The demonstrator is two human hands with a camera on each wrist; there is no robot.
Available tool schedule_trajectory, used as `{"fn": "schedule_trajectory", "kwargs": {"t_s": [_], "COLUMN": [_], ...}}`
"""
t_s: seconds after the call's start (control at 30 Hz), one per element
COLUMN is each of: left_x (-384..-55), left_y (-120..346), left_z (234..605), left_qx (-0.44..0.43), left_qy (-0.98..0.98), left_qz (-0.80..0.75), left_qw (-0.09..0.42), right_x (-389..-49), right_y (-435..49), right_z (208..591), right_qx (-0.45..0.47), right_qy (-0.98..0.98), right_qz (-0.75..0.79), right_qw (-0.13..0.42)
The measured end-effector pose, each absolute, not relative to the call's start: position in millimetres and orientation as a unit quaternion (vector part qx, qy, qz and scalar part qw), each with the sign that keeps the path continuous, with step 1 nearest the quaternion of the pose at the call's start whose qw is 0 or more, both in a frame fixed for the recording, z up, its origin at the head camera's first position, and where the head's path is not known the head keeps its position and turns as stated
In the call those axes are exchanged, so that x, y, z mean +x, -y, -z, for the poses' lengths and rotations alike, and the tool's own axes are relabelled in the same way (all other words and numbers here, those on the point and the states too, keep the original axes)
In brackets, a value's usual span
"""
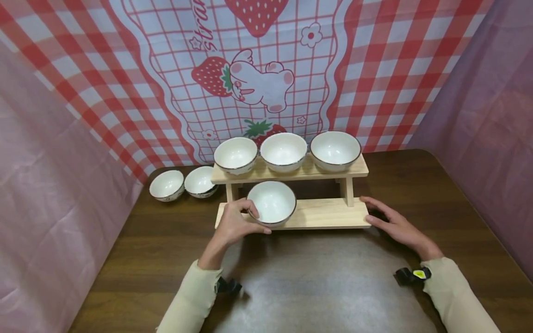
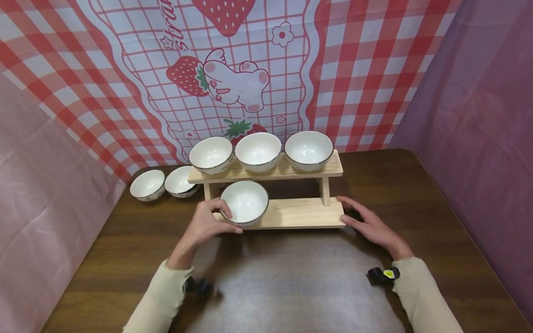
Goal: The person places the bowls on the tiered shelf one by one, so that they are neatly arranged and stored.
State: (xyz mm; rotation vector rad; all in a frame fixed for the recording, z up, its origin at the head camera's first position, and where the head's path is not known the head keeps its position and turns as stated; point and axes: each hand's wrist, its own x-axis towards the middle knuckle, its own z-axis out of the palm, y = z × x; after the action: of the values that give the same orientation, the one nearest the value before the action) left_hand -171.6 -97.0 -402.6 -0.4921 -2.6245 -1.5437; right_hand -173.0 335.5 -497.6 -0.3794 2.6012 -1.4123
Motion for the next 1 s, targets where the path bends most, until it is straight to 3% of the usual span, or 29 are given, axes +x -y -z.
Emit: {"fn": "schedule_trajectory", "kwargs": {"t_s": [1.0], "left_x": [-179.8], "left_y": [46.9], "left_z": [407.4], "left_qx": [-0.193], "left_qy": [0.842], "left_qz": [0.503], "left_qw": [-0.003], "right_x": [-173.4], "right_y": [-335.3], "right_z": [498.0], "right_qx": [-0.13], "right_qy": [-0.87], "right_qz": [0.469], "right_qw": [0.074]}}
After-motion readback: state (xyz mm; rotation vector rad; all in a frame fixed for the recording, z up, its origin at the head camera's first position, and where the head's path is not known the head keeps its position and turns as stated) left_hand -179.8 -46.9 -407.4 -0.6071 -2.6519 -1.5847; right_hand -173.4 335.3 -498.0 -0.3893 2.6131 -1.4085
